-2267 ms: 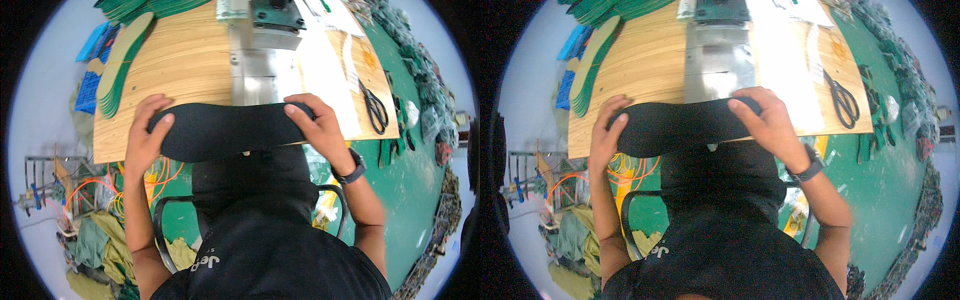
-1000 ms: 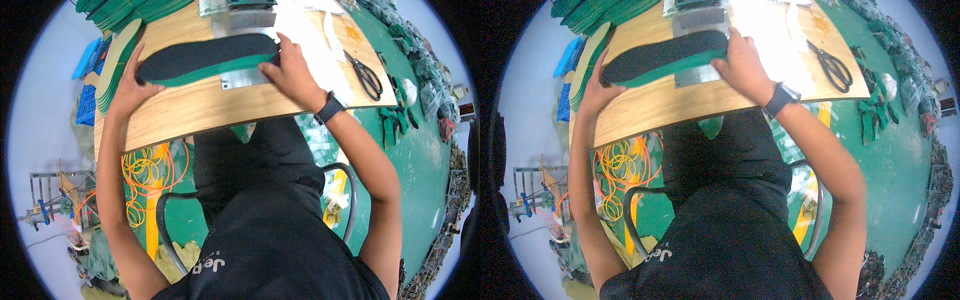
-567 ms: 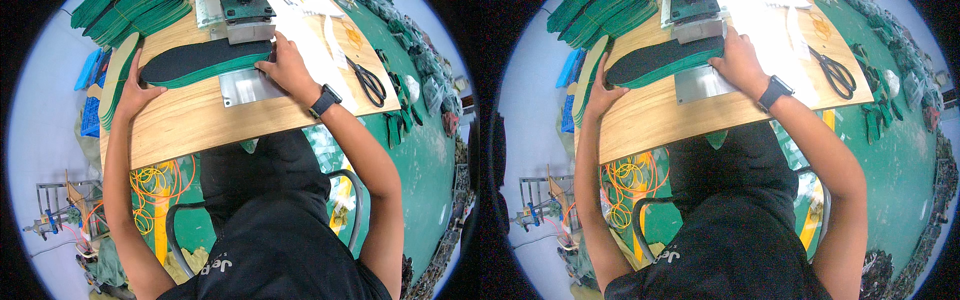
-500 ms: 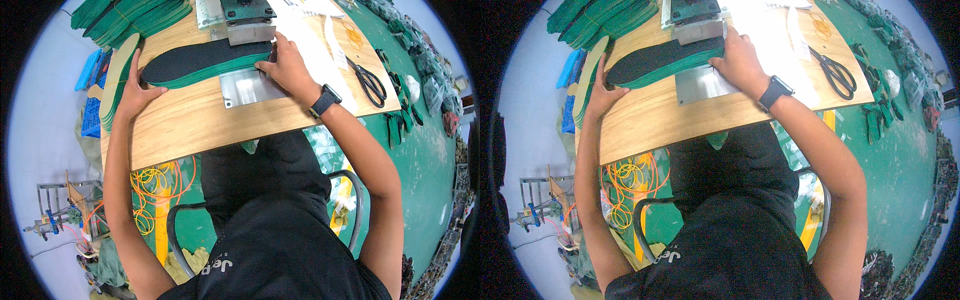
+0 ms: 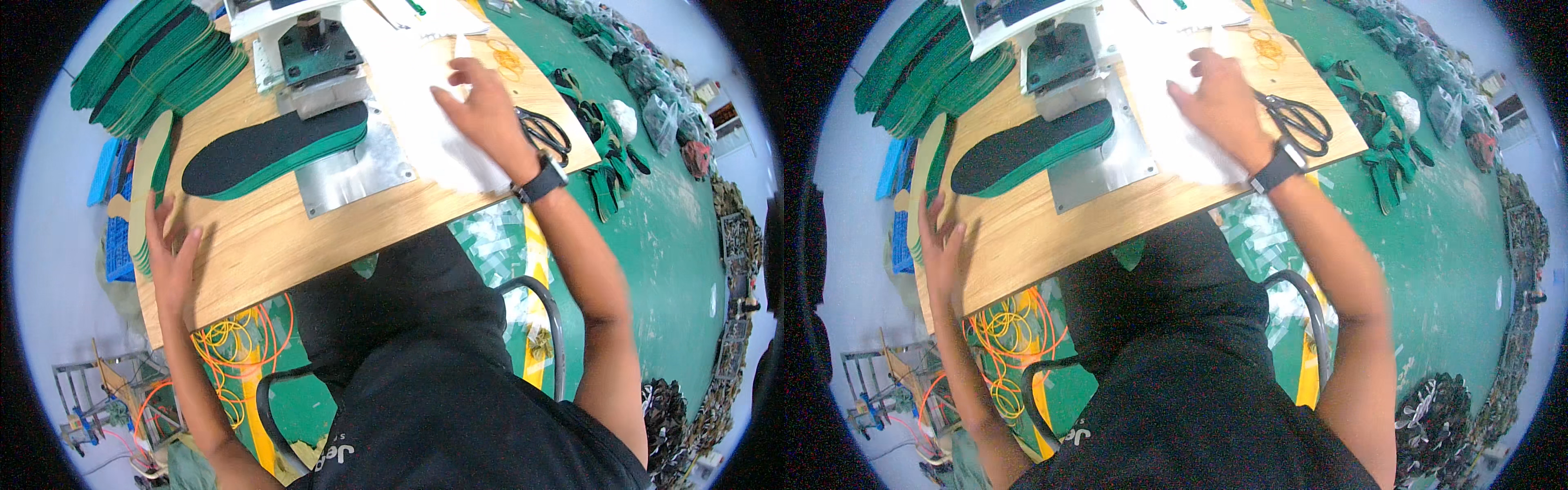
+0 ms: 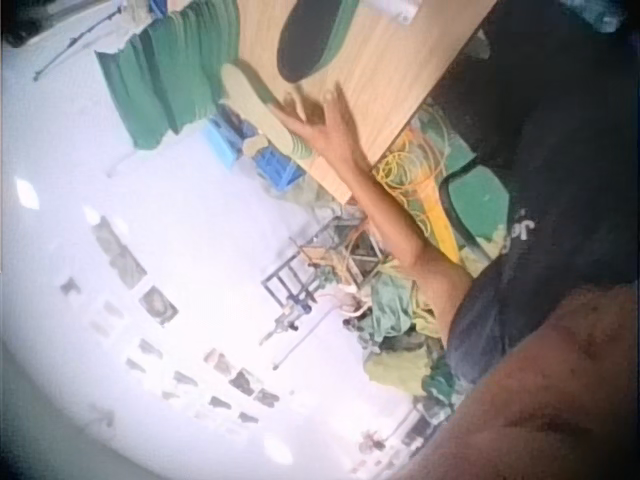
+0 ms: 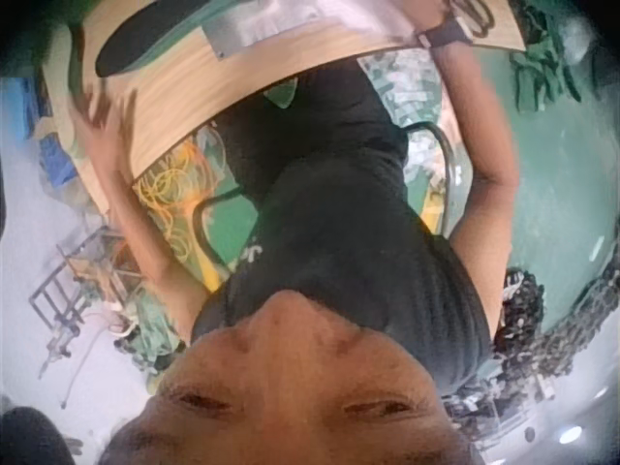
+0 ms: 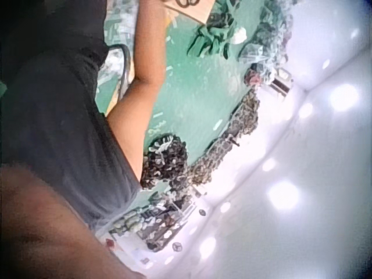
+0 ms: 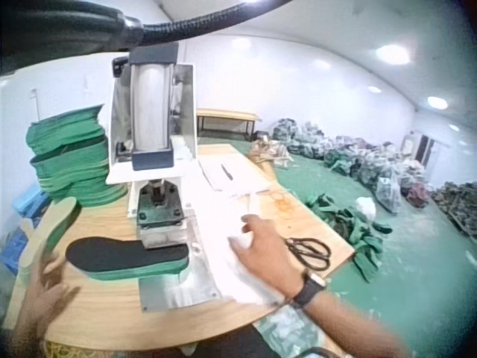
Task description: The person picks up a stack of green shoe insoles and places them under a press machine one at a time to apply size stickers, then uses shears to cut the sticker strip.
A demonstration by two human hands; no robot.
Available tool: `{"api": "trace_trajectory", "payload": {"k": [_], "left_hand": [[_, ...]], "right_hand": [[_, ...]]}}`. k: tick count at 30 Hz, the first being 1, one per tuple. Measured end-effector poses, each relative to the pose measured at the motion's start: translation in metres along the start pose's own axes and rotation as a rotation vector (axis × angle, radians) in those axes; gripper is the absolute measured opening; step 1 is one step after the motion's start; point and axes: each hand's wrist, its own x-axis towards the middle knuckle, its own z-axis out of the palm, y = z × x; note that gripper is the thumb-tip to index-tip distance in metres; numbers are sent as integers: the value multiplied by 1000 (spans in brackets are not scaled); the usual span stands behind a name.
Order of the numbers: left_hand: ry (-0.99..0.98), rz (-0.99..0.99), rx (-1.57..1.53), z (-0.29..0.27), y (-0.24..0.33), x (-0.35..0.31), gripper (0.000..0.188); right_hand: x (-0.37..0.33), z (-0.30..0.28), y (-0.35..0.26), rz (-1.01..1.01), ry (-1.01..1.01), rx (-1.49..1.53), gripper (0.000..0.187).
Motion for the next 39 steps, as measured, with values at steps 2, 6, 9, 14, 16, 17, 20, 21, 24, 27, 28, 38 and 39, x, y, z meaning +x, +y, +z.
{"api": "trace_trajectory", "payload": {"k": [2, 6, 9, 14, 16, 17, 20, 21, 24, 27, 28, 38, 39], "left_hand": [[-45, -54, -136, 5, 12, -17, 67], [-214, -8, -207, 44, 40, -28, 34], [-322, 8, -313, 98, 74, -28, 25], [-449, 45, -489, 168, 116, -16, 26], [-459, 25, -598, 192, 129, -10, 26], [-458, 6, -667, 204, 136, -6, 26], [-491, -64, -793, 224, 149, 3, 34], [-530, -108, -856, 230, 151, 6, 40], [-555, -358, -1044, 237, 156, 8, 63], [-545, -488, -1165, 239, 162, 9, 54], [-556, -475, -1100, 238, 152, 5, 50], [-471, -553, -1187, 204, 139, -42, 45], [-460, -573, -1142, 197, 141, -47, 44]], "right_hand": [[23, -10, 48, 134, 6, -109, 47], [68, 12, 108, 363, -106, -317, 70], [82, 38, 116, 410, -96, -428, 79], [103, 64, 144, 335, -98, -166, 50], [101, 38, 131, 176, -57, -71, 34], [98, 22, 126, 103, -43, -29, 31], [68, -29, 67, -262, 51, -97, 22], [52, -45, 44, -302, -24, -66, 20], [-1, -86, -21, -443, -286, -117, 26], [-48, -108, -49, -555, -361, -131, 24], [-59, -110, -56, -611, -350, -159, 24], [-89, -135, -83, -545, -543, 53, 36], [-83, -138, -77, -481, -543, 184, 40]]}}
